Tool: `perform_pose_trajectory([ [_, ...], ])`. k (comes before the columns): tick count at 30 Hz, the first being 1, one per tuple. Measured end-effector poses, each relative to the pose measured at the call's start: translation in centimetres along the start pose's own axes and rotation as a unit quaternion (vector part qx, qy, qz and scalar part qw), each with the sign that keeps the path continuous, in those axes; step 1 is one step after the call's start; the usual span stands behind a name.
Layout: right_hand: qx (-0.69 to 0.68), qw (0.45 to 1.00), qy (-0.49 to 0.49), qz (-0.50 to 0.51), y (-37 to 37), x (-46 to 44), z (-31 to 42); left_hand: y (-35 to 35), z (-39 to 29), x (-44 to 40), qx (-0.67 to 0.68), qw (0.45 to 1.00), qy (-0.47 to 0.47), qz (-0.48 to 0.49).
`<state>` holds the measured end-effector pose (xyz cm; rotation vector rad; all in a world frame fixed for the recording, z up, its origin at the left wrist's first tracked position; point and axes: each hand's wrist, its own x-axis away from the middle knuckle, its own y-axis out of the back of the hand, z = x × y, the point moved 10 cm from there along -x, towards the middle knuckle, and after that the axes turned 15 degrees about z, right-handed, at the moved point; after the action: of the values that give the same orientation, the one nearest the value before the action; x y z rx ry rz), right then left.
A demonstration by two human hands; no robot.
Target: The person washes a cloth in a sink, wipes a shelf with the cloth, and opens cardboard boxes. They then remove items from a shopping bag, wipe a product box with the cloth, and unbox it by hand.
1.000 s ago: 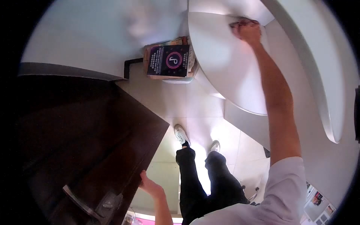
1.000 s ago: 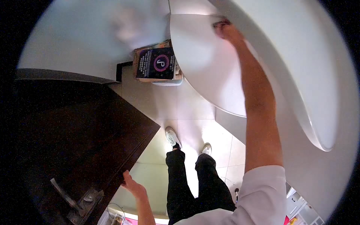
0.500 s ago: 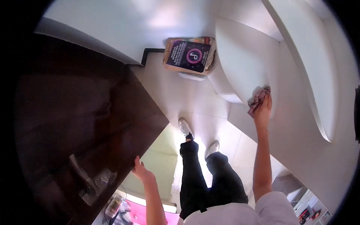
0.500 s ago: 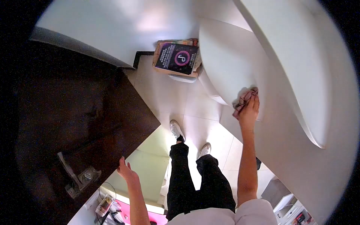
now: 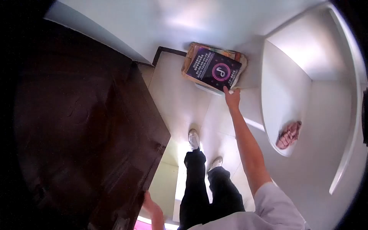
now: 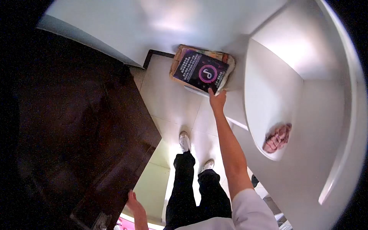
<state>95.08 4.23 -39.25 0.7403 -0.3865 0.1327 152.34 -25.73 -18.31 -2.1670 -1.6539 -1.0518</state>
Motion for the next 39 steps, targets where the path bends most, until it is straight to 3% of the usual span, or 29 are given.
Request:
perform_pose_trajectory([
  [1,0.085,0.995,-0.007,-0.047,-0.6,-3.3,-2.2,-0.3,0.2,0.3,0.006,0.999,0.036,0.011],
  [2,0.082,0.996,-0.008,-0.044,-1.1,-5.1,-2.5,-0.5,0.1,0.2,0.004,0.999,0.035,0.007],
  [4,0.042,0.981,-0.189,0.011,-2.6,-6.7,-5.9,0.4,0.3,0.5,0.009,1.000,0.029,-0.009],
  [5,0.044,0.981,-0.190,0.014,-2.7,-7.0,-5.8,1.9,1.1,0.8,0.008,0.999,0.031,-0.012],
  [7,0.059,0.984,-0.169,0.004,-1.6,-6.6,-4.4,0.1,1.5,0.8,-0.139,0.956,-0.041,0.254],
  [8,0.059,0.993,-0.099,0.000,-1.7,-6.9,-3.1,0.6,2.5,0.9,-0.180,0.952,-0.022,0.246],
  [9,0.058,0.993,-0.104,-0.002,-1.6,-6.9,-2.6,-0.4,2.0,1.3,-0.184,0.950,-0.021,0.250],
  [11,0.048,0.999,-0.001,-0.026,-0.9,-6.2,1.6,-0.6,2.4,2.4,-0.073,0.979,0.068,0.178],
  [13,0.045,0.996,-0.003,-0.079,-0.4,-6.0,2.9,-1.7,1.2,2.9,-0.144,0.969,0.083,0.181],
  [15,0.005,0.990,0.073,-0.123,-0.2,-7.1,3.8,-2.4,0.5,4.1,-0.157,0.958,0.185,0.151],
  [17,0.026,0.994,0.021,-0.101,-1.0,-8.4,2.2,-3.8,-1.5,5.2,-0.171,0.960,0.152,0.163],
  [19,0.176,0.969,-0.149,-0.090,-0.6,-9.2,0.4,-4.2,-1.3,5.5,-0.158,0.961,0.154,0.167],
  [23,0.154,0.974,-0.168,-0.010,-1.0,-10.6,-0.6,-3.5,0.8,6.2,-0.140,0.960,0.195,0.147],
  [26,0.112,0.974,-0.195,-0.036,0.1,-10.0,-0.5,-3.8,1.9,7.1,-0.127,0.962,0.210,0.122],
  [29,0.058,0.984,-0.166,0.010,-0.8,-12.7,-4.2,-4.4,1.9,7.1,-0.136,0.960,0.205,0.133],
  [30,-0.075,0.981,-0.156,0.089,-2.9,-14.2,-6.5,-3.1,3.6,6.9,-0.131,0.961,0.182,0.159],
  [31,-0.206,0.954,-0.144,0.166,-4.8,-14.5,-6.5,-2.4,4.1,7.0,-0.131,0.962,0.182,0.158],
  [32,-0.207,0.953,-0.145,0.167,-5.0,-14.6,-6.7,-2.3,4.2,7.1,-0.144,0.958,0.164,0.185],
  [34,-0.445,0.854,-0.148,0.228,-6.6,-13.2,-3.7,-2.0,5.6,7.9,-0.156,0.953,0.149,0.212],
  [36,-0.473,0.834,-0.185,0.217,-6.6,-11.4,-2.3,-2.8,5.7,8.2,-0.162,0.948,0.091,0.257],
  [39,-0.531,0.792,-0.211,0.218,-7.6,-11.2,-2.2,-4.2,6.3,8.4,-0.148,0.941,0.106,0.285],
])
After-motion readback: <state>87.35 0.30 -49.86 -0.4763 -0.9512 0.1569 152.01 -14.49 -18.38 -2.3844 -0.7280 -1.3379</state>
